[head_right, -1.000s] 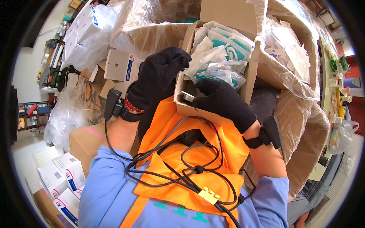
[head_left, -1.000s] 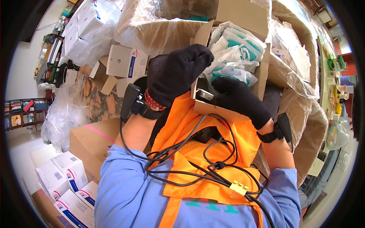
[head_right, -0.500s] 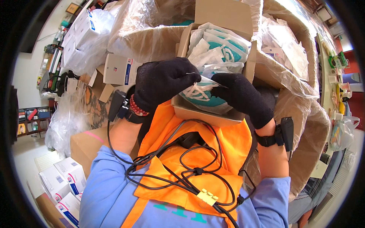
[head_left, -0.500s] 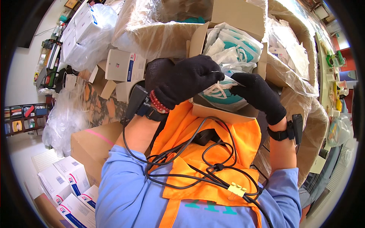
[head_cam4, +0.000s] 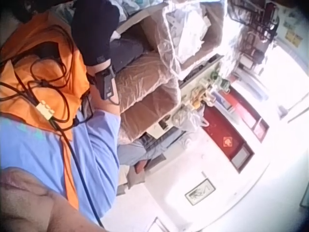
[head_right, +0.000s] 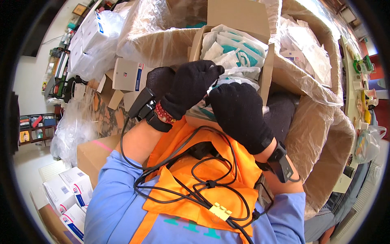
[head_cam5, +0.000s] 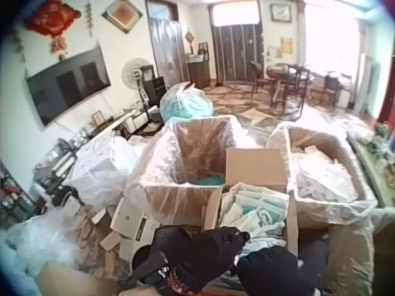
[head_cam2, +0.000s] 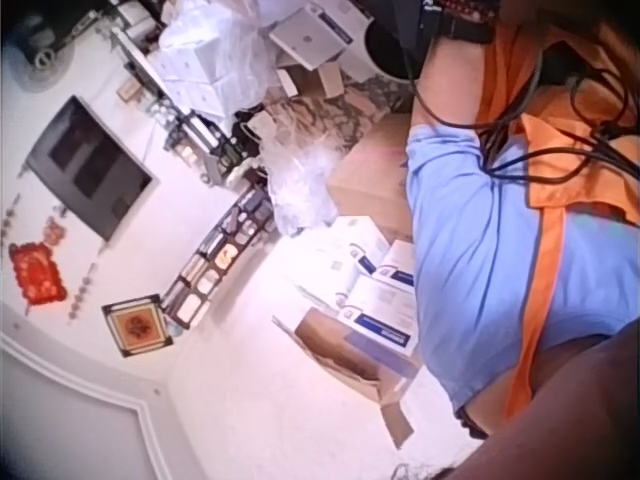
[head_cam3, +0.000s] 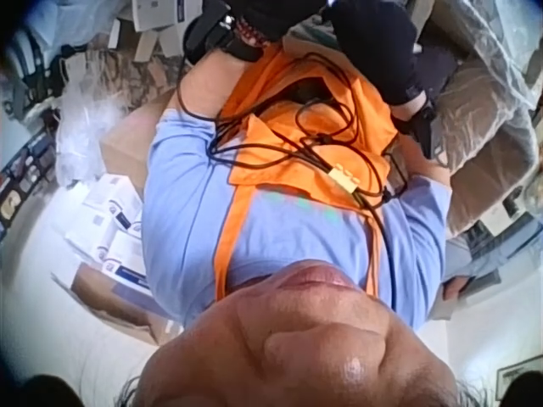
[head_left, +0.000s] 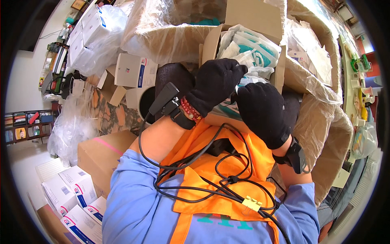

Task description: Sorting face masks and other white packaged hygiene items into a box from larger containers.

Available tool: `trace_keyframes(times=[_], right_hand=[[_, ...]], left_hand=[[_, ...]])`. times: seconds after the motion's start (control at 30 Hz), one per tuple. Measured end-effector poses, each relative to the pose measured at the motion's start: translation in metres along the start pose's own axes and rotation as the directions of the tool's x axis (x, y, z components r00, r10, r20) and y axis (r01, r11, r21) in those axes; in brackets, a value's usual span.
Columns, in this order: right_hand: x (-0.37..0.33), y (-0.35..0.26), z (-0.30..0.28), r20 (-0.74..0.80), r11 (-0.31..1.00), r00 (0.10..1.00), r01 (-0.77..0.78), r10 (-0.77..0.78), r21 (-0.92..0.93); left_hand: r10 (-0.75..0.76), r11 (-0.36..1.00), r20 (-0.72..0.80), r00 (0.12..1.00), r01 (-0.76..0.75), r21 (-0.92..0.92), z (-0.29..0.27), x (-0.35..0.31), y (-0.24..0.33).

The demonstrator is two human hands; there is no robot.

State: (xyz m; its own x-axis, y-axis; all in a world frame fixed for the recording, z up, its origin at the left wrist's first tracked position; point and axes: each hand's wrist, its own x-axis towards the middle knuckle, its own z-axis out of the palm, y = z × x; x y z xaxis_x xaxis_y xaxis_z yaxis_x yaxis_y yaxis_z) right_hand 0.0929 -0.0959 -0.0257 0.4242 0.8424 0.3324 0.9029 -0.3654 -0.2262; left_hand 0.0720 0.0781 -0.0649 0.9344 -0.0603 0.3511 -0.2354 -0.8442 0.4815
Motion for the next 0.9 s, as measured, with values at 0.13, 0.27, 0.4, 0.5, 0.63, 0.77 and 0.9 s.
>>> trace_keyframes(times=[0.13,0.27,0.4,0.5,0.63,0.77,0.9], right_hand=[[-0.005,-0.015,-0.018,-0.062,0.998,0.996,0.065,-0.064,0.005],[-0.004,-0.027,-0.03,0.016,0.997,0.997,0.08,-0.08,0.011],[-0.006,-0.042,-0.045,0.086,0.999,0.995,0.046,-0.046,-0.001],[-0.011,-0.02,-0.04,-0.285,0.967,0.926,-0.256,0.247,0.008],[-0.007,0.005,-0.036,-0.12,0.806,0.865,-0.393,0.488,0.444],[-0.012,0.017,-0.029,-0.069,0.755,0.855,-0.414,0.514,0.508],[-0.004,0.013,-0.029,-0.031,0.687,0.838,-0.424,0.544,0.59]], left_hand=[[0.091,0.991,-0.076,0.993,-0.083,0.105,0.002,0.012,-0.008],[0.187,0.91,-0.114,0.976,-0.128,0.394,0.011,0.021,-0.028],[0.091,0.964,-0.307,0.947,-0.007,0.265,0.007,0.026,-0.069],[-0.128,0.992,-0.109,0.986,0.126,-0.023,-0.013,0.027,-0.055],[-0.042,0.777,-0.015,0.999,0.024,-0.629,-0.029,0.021,-0.021],[0.014,0.603,0.284,0.959,0.219,-0.767,-0.047,0.018,-0.003],[-0.025,0.635,0.161,0.987,0.14,-0.76,-0.033,0.012,-0.013]])
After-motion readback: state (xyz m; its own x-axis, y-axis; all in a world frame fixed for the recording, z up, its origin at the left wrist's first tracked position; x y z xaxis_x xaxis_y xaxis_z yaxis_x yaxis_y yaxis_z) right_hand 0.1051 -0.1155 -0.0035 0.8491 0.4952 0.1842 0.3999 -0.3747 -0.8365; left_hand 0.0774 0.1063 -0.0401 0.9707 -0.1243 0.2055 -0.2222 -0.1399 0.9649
